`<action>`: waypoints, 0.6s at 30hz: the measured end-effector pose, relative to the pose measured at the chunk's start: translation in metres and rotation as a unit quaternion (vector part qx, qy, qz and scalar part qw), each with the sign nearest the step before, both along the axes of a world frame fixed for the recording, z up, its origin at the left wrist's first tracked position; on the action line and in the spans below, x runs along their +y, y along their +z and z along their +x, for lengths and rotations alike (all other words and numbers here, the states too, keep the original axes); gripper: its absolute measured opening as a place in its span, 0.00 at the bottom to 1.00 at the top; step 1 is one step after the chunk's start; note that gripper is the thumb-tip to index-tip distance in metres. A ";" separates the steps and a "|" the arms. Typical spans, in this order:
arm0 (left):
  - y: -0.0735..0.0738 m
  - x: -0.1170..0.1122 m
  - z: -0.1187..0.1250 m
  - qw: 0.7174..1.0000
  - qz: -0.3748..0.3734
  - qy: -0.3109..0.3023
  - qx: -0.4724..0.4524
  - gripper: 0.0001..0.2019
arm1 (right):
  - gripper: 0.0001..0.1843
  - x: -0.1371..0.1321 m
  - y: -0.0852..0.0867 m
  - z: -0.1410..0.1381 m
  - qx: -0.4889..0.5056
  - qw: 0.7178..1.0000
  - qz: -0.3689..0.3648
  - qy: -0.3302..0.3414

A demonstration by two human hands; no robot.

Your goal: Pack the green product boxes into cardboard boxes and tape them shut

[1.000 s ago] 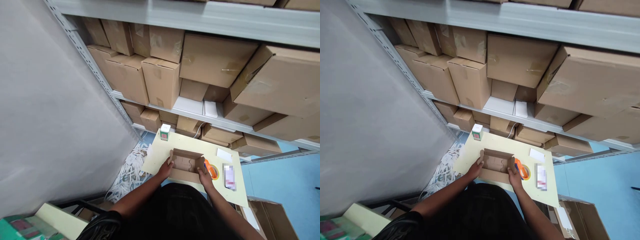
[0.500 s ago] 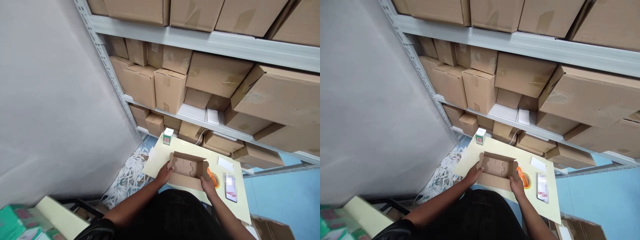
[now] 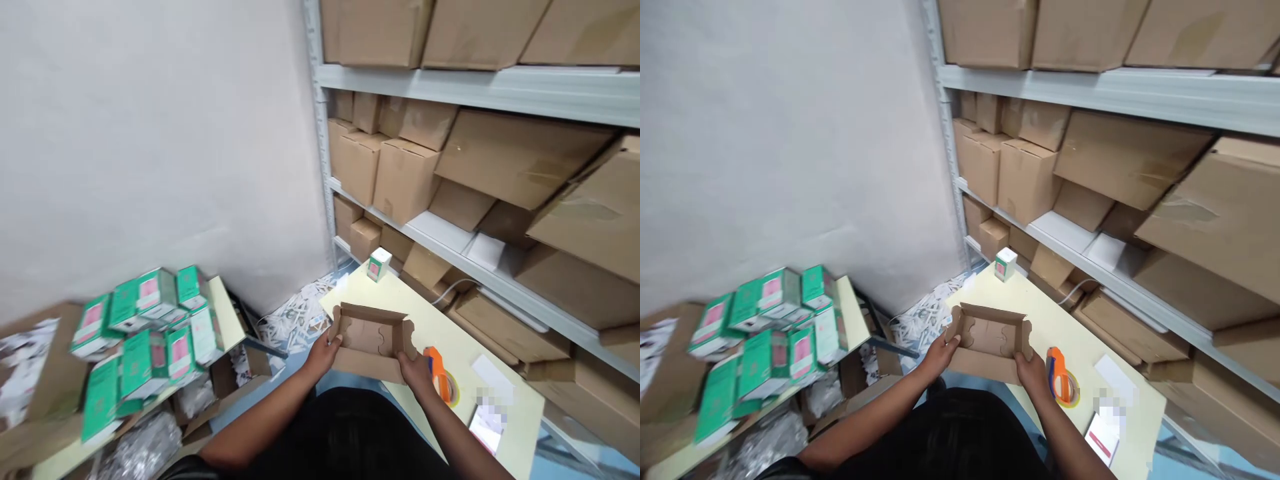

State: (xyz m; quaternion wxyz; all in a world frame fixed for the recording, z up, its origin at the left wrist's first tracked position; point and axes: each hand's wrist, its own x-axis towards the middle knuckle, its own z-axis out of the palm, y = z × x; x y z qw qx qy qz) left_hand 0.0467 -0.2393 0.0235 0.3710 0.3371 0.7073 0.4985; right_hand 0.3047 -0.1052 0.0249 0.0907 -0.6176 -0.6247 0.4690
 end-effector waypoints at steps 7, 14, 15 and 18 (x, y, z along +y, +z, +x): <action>0.025 -0.090 -0.037 0.991 0.022 0.135 -0.009 0.25 | 0.25 -0.023 0.018 -0.078 0.039 0.992 0.020 0.115; 0.035 -0.214 -0.101 0.971 0.102 0.207 -0.063 0.31 | 0.26 -0.096 0.033 -0.189 0.048 0.978 0.057 0.193; 0.037 -0.235 -0.113 0.969 0.108 0.214 -0.064 0.32 | 0.26 -0.110 0.036 -0.207 0.047 0.976 0.061 0.205; 0.045 -0.295 -0.148 0.961 0.124 0.240 -0.063 0.36 | 0.27 -0.151 0.046 -0.258 0.034 0.969 0.074 0.232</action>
